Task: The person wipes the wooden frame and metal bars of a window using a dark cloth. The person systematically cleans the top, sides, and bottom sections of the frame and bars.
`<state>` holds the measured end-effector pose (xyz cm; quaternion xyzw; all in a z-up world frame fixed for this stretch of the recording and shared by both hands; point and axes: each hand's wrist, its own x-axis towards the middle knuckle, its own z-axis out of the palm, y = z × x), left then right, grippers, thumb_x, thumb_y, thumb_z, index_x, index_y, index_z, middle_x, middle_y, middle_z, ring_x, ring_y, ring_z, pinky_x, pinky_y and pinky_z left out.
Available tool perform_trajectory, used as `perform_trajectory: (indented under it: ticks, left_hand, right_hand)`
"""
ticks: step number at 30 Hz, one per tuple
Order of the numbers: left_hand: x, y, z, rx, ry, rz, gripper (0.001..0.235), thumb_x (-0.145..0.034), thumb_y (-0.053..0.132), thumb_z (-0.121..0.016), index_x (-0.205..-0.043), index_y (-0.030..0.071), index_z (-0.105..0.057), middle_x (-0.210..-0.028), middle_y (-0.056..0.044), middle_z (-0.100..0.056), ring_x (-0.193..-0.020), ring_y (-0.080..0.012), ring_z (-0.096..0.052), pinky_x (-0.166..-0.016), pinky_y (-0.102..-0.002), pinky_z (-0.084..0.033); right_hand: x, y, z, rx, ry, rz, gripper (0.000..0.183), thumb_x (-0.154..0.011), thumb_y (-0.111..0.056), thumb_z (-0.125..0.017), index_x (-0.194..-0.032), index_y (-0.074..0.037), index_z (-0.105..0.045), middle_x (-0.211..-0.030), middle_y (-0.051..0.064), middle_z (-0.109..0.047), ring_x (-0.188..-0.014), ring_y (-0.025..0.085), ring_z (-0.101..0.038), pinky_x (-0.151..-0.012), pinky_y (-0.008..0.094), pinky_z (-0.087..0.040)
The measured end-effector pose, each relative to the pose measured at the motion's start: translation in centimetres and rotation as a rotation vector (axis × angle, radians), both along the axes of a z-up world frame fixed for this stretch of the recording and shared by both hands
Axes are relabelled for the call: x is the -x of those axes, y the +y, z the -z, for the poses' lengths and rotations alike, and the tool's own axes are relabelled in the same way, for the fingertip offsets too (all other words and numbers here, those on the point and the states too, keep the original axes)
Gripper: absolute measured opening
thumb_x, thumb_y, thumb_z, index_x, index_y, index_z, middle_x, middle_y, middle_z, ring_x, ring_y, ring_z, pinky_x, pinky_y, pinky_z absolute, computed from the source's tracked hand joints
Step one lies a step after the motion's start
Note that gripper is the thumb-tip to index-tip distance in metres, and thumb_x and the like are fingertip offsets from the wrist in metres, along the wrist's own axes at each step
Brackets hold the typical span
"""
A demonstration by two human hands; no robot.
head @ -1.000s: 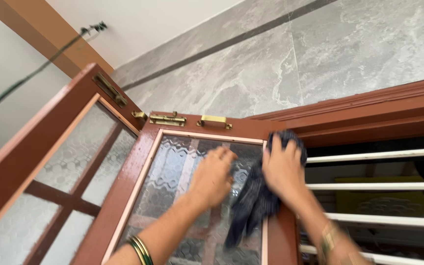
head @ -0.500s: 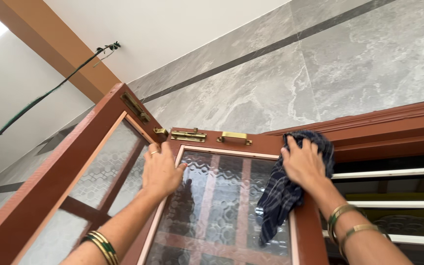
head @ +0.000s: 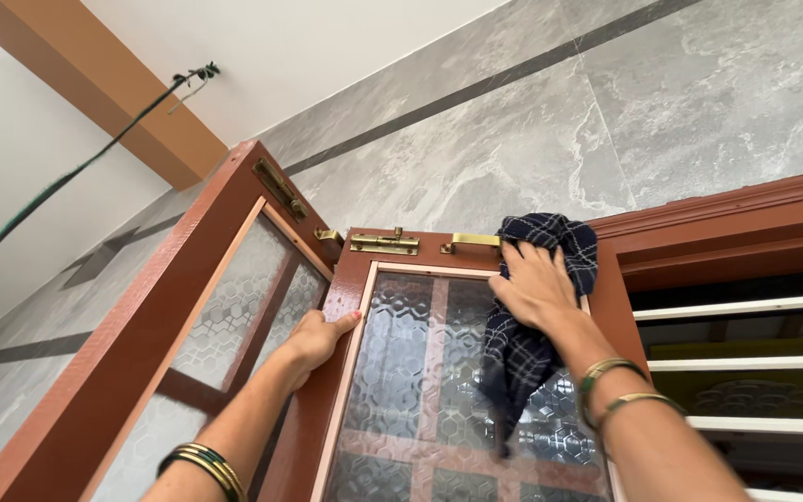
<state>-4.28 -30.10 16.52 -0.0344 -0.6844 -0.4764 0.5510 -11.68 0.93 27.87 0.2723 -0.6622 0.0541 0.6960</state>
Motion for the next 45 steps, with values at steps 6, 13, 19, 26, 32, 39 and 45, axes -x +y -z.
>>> perform_trajectory:
  ticks: [6, 13, 19, 26, 32, 39, 45]
  left_hand:
    - [0.3, -0.1, 0.6, 0.013, 0.019, -0.061, 0.077, -0.090, 0.057, -0.067, -0.127, -0.010, -0.058, -0.127, -0.029, -0.066, -0.113, -0.0359, -0.070, -0.097, -0.046, -0.055]
    - [-0.5, 0.0, 0.0, 0.024, -0.019, -0.084, 0.076, -0.090, 0.058, -0.066, -0.130, -0.005, -0.056, -0.135, -0.026, -0.060, -0.123, -0.0357, -0.064, -0.102, -0.045, -0.050]
    - [-0.1, 0.5, 0.4, 0.040, 0.012, -0.117, 0.082, -0.090, 0.060, -0.065, -0.132, -0.011, -0.058, -0.137, -0.032, -0.063, -0.128, -0.0371, -0.065, -0.105, -0.045, -0.051]
    - [0.5, 0.6, 0.3, -0.028, -0.016, -0.079, 0.083, -0.089, 0.060, -0.065, -0.137, -0.006, -0.052, -0.140, -0.028, -0.058, -0.128, -0.0360, -0.062, -0.106, -0.045, -0.049]
    - [1.0, 0.2, 0.9, -0.015, -0.010, -0.065, 0.080, -0.089, 0.060, -0.065, -0.133, -0.006, -0.056, -0.137, -0.026, -0.062, -0.124, -0.0337, -0.064, -0.103, -0.044, -0.051]
    - [2.8, -0.2, 0.2, -0.016, -0.007, -0.050, 0.079, -0.090, 0.059, -0.063, -0.137, -0.004, -0.053, -0.137, -0.023, -0.061, -0.122, -0.0308, -0.065, -0.103, -0.044, -0.051]
    - [5.4, -0.3, 0.7, -0.034, 0.082, 0.077, 0.073, -0.090, 0.053, -0.067, -0.134, -0.005, -0.057, -0.130, -0.022, -0.067, -0.113, -0.0283, -0.070, -0.097, -0.043, -0.055]
  right_hand:
    - [1.4, 5.5, 3.8, -0.076, -0.083, 0.206, 0.078, -0.090, -0.045, -0.046, -0.159, -0.011, -0.031, -0.148, 0.017, -0.049, -0.137, 0.030, -0.048, -0.125, 0.056, -0.023]
    - [-1.0, 2.3, -1.1, 0.146, -0.167, 0.155, 0.079, -0.092, -0.050, -0.044, -0.158, -0.011, -0.028, -0.158, 0.018, -0.036, -0.144, 0.038, -0.035, -0.122, 0.057, -0.018]
    - [0.5, -1.6, 4.5, 0.094, 0.005, 0.099, 0.079, -0.090, -0.041, -0.052, -0.156, -0.002, -0.032, -0.149, 0.023, -0.047, -0.137, 0.037, -0.044, -0.121, 0.059, -0.017]
    - [-1.7, -4.6, 6.7, -0.122, 0.244, -0.051, 0.081, -0.073, -0.029, -0.057, -0.149, -0.004, -0.041, -0.130, 0.019, -0.061, -0.126, 0.032, -0.053, -0.124, 0.058, -0.011]
    - [-2.4, -6.9, 4.4, -0.069, 0.093, -0.032, 0.079, -0.075, -0.031, -0.059, -0.147, -0.006, -0.040, -0.120, 0.018, -0.067, -0.120, 0.030, -0.057, -0.123, 0.058, -0.010]
    - [-2.3, -8.5, 3.4, 0.008, 0.015, 0.072, 0.077, -0.087, -0.047, -0.059, -0.145, -0.002, -0.039, -0.113, 0.019, -0.069, -0.115, 0.031, -0.061, -0.115, 0.067, -0.013]
    - [-1.0, -5.7, 3.3, -0.170, 0.107, 0.124, 0.073, -0.092, -0.058, -0.052, -0.144, -0.009, -0.040, -0.107, 0.017, -0.070, -0.112, 0.030, -0.063, -0.116, 0.062, -0.017]
